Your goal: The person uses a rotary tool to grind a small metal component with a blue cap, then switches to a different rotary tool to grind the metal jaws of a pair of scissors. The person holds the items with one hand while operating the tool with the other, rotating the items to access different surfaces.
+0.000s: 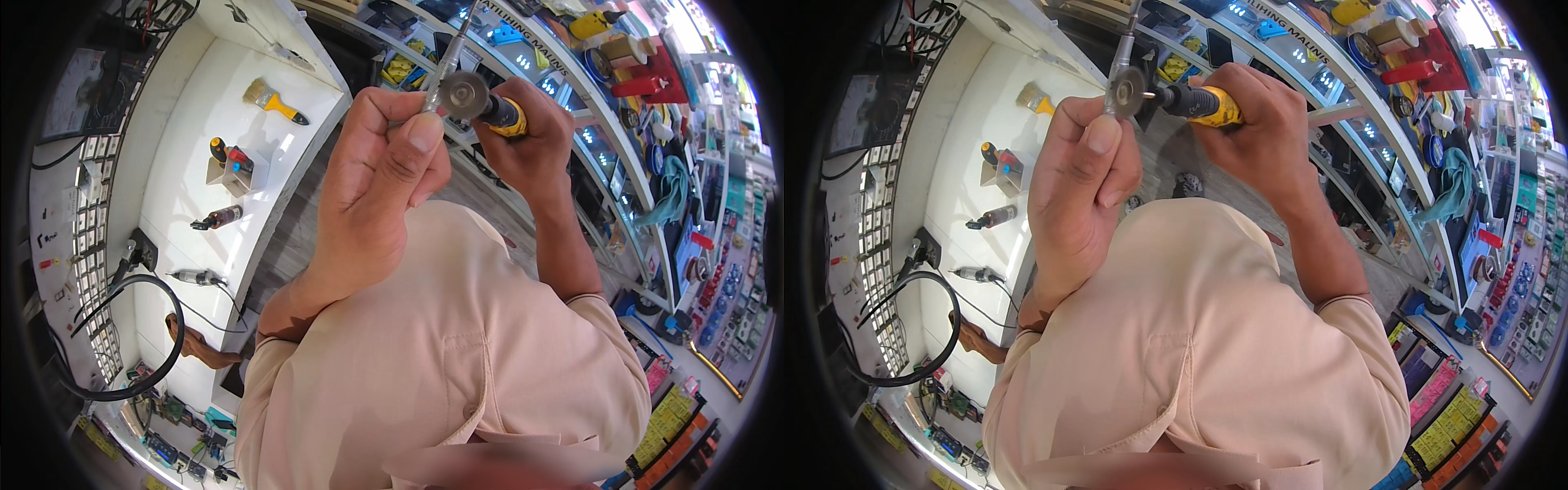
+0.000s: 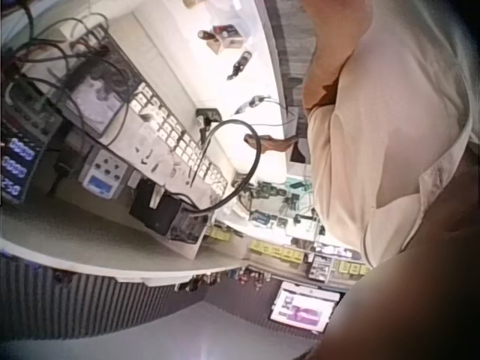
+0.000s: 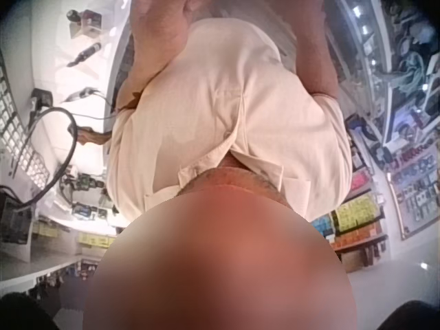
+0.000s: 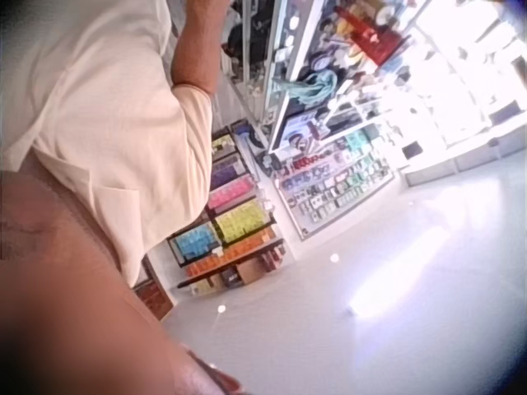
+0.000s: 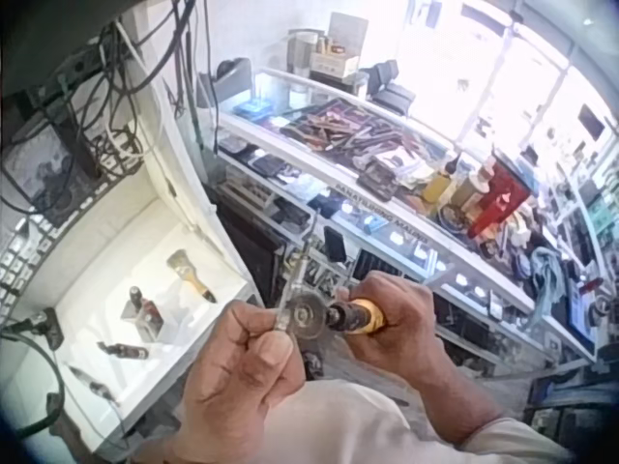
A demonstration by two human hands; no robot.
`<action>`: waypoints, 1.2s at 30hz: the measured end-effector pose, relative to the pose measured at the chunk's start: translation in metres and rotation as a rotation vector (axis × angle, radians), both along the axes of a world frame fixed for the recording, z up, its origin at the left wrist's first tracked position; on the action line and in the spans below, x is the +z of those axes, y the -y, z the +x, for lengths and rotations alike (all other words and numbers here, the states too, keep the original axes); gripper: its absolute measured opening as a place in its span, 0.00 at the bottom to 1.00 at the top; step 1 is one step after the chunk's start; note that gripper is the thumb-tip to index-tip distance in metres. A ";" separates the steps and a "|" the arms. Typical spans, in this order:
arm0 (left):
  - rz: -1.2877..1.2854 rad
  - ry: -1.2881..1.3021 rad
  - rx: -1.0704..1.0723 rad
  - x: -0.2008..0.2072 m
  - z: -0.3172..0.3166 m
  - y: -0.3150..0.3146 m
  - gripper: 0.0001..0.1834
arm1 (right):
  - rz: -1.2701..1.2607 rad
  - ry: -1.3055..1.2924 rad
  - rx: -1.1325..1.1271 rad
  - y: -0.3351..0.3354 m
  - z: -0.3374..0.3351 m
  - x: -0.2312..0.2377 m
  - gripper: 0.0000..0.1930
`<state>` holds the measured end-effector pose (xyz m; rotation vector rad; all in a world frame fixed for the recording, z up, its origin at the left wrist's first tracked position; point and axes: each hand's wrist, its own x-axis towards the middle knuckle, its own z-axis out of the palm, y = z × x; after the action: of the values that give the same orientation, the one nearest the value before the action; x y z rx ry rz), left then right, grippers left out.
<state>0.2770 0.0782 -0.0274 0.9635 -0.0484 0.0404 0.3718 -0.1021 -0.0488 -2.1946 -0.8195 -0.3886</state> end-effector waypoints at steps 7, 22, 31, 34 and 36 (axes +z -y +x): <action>0.055 -0.051 0.076 0.005 -0.002 0.007 0.14 | -0.012 -0.005 -0.022 0.000 -0.001 0.002 0.11; 0.067 -0.037 0.060 0.006 0.000 0.007 0.15 | -0.032 0.054 -0.042 0.002 -0.002 0.005 0.09; 0.047 -0.063 0.060 0.008 -0.001 0.007 0.15 | -0.024 0.019 -0.041 0.001 -0.004 0.005 0.09; 0.042 -0.057 0.057 0.007 -0.001 0.007 0.15 | -0.009 0.052 -0.053 0.000 -0.003 0.005 0.09; 0.037 -0.067 0.059 0.007 -0.002 0.007 0.15 | -0.015 0.042 -0.041 0.000 -0.003 0.006 0.09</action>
<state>0.2754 0.0710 -0.0200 1.0024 0.0409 0.0615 0.3685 -0.1021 -0.0431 -2.2268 -0.8032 -0.4509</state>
